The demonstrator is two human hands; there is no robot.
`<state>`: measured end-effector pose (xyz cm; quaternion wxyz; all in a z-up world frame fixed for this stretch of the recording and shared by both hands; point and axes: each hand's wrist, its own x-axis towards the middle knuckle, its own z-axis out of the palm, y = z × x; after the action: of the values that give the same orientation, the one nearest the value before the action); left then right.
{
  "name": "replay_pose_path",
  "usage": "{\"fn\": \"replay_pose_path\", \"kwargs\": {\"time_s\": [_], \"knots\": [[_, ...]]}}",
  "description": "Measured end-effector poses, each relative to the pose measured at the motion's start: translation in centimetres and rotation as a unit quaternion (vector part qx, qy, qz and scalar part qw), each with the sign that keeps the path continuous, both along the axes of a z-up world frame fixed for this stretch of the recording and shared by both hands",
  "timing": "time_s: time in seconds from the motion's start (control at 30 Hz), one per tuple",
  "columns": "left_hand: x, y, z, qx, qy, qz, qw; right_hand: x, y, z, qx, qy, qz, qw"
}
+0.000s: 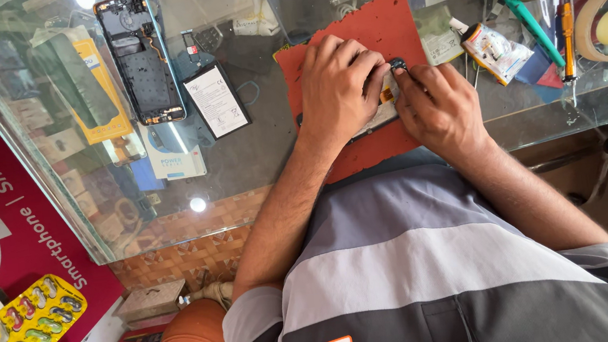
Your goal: The person disassembles a smartphone, removes the battery, and then reassembles the device by placing the battery back and snapping the back cover into place. The person handles the phone's internal components and casing throughout the process.
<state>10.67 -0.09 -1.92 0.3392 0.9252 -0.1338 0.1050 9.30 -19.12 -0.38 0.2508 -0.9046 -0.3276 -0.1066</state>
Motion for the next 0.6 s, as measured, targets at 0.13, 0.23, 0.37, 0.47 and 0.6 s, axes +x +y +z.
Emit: {"fn": "replay_pose_path", "kwargs": {"time_s": [0.13, 0.23, 0.37, 0.47, 0.6], "knots": [[0.0, 0.0, 0.0, 0.002, 0.001, -0.001, 1.0, 0.1, 0.2, 0.5, -0.071, -0.012, 0.02, 0.997], [0.1, 0.0, 0.0, -0.001, 0.003, -0.001, 1.0, 0.2, 0.4, 0.7, -0.129, -0.008, 0.03, 0.991], [0.1, 0.0, -0.2, -0.009, 0.005, -0.001, 1.0, 0.5, 0.8, 1.0, -0.183, -0.006, 0.043, 0.982], [0.1, 0.2, 0.0, -0.006, 0.007, -0.005, 1.0, 0.6, 1.0, 1.2, -0.215, -0.032, 0.059, 0.974], [-0.5, 0.1, 1.2, 0.008, 0.013, -0.002, 1.0, 1.0, 0.3, 1.0, -0.163, 0.001, 0.077, 0.984]]}}
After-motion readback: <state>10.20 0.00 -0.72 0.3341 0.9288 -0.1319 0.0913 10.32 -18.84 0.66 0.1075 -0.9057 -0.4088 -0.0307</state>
